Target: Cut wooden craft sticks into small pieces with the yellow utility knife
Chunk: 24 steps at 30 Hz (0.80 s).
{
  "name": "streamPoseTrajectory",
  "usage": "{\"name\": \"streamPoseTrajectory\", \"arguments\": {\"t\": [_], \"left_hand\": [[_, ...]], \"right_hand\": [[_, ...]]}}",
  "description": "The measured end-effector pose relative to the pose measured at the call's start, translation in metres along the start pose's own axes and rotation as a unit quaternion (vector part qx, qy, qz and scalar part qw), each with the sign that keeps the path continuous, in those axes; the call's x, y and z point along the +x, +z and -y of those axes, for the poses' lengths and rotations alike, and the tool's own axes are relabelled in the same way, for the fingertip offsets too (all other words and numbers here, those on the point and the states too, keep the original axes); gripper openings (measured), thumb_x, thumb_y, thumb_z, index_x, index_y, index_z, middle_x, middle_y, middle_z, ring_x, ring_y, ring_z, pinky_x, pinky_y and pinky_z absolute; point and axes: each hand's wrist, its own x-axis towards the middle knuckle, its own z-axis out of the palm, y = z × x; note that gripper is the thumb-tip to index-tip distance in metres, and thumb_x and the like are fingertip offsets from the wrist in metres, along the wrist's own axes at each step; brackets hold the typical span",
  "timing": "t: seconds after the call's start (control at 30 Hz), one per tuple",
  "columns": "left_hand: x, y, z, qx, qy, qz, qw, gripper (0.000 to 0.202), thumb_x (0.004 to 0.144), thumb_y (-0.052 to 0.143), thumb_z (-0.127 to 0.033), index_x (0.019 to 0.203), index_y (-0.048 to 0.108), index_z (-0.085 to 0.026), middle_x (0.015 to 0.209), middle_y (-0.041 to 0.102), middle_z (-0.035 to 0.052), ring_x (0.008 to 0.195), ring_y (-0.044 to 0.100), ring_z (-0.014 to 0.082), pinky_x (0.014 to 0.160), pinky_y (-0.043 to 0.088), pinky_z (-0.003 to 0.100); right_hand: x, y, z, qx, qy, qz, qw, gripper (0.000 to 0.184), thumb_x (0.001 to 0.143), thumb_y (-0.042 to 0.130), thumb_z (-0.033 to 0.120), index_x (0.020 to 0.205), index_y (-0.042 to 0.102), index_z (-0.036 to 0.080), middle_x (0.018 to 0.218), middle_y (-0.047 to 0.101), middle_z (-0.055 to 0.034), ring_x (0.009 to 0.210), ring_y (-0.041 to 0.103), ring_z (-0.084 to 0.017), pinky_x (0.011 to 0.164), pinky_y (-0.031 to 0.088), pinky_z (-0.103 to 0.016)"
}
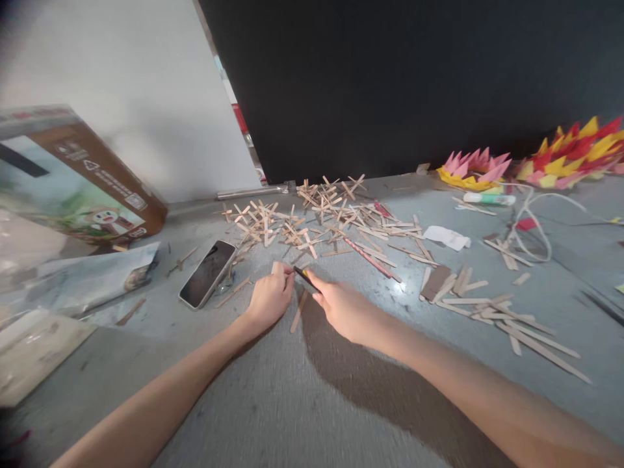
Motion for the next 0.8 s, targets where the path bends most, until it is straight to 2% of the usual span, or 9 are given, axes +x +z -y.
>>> {"name": "streamPoseTrajectory", "arguments": {"t": [0.13,0.27,0.33,0.43,0.53,0.67,0.8], "left_hand": [[0.0007,0.0012,0.0009,0.002,0.001,-0.003,1.000,0.022,0.110,0.038,-0.026,0.123,0.054,-0.016,0.104,0.079,0.0119,0.096,0.079,0.0301,0.079,0.053,0.035],[0.0004,0.0012,0.0010,-0.004,0.008,-0.004,1.000,0.022,0.111,0.038,-0.026,0.124,0.053,-0.016,0.109,0.079,0.0117,0.099,0.079,0.0287,0.080,0.052,0.034],[0.0002,0.0007,0.0006,-0.002,0.007,-0.003,1.000,0.022,0.111,0.039,-0.026,0.125,0.053,-0.016,0.111,0.078,0.0122,0.101,0.079,0.0287,0.081,0.052,0.034],[0.0002,0.0006,0.0006,-0.001,0.007,-0.005,1.000,0.021,0.111,0.040,-0.027,0.124,0.053,-0.016,0.110,0.078,0.0125,0.100,0.079,0.0290,0.081,0.052,0.035],[0.0001,0.0014,0.0014,0.003,0.007,-0.008,1.000,0.021,0.111,0.039,-0.027,0.122,0.053,-0.016,0.108,0.079,0.0122,0.099,0.079,0.0303,0.079,0.052,0.035],[-0.0003,0.0025,0.0022,0.005,0.008,-0.006,1.000,0.022,0.110,0.038,-0.027,0.122,0.054,-0.016,0.105,0.079,0.0126,0.098,0.079,0.0312,0.079,0.052,0.036],[0.0000,0.0025,0.0020,0.004,0.002,-0.005,1.000,0.023,0.110,0.037,-0.027,0.122,0.054,-0.015,0.103,0.079,0.0130,0.097,0.079,0.0316,0.079,0.052,0.036]], "right_hand": [[0.0005,-0.0005,-0.0005,0.012,0.008,-0.003,1.000,0.059,0.109,0.040,0.033,0.168,0.041,0.023,0.068,0.066,-0.0008,0.046,0.045,-0.012,0.051,0.032,-0.026],[-0.0005,-0.0007,0.0015,0.019,0.006,-0.007,1.000,0.062,0.108,0.039,0.032,0.169,0.039,0.020,0.073,0.071,-0.0032,0.048,0.050,-0.014,0.053,0.036,-0.026],[-0.0008,-0.0005,0.0010,0.012,-0.002,-0.004,1.000,0.064,0.108,0.038,0.033,0.170,0.034,0.017,0.083,0.077,-0.0081,0.052,0.056,-0.016,0.057,0.041,-0.028],[-0.0013,-0.0011,-0.0003,0.005,-0.024,0.003,1.000,0.067,0.106,0.039,0.032,0.171,0.032,0.015,0.112,0.080,-0.0182,0.069,0.068,-0.020,0.069,0.051,-0.031],[-0.0018,-0.0015,-0.0002,0.002,-0.019,0.017,1.000,0.067,0.106,0.038,0.032,0.172,0.030,0.018,0.127,0.077,-0.0197,0.080,0.072,-0.023,0.077,0.053,-0.034],[-0.0017,0.0023,0.0000,-0.001,0.001,0.023,1.000,0.065,0.108,0.037,0.033,0.172,0.030,0.019,0.117,0.079,-0.0176,0.071,0.068,-0.021,0.070,0.050,-0.031],[-0.0004,0.0069,-0.0016,-0.009,0.014,0.000,1.000,0.055,0.109,0.040,0.037,0.162,0.046,0.022,0.089,0.077,-0.0093,0.064,0.064,-0.020,0.061,0.041,-0.028]]}}
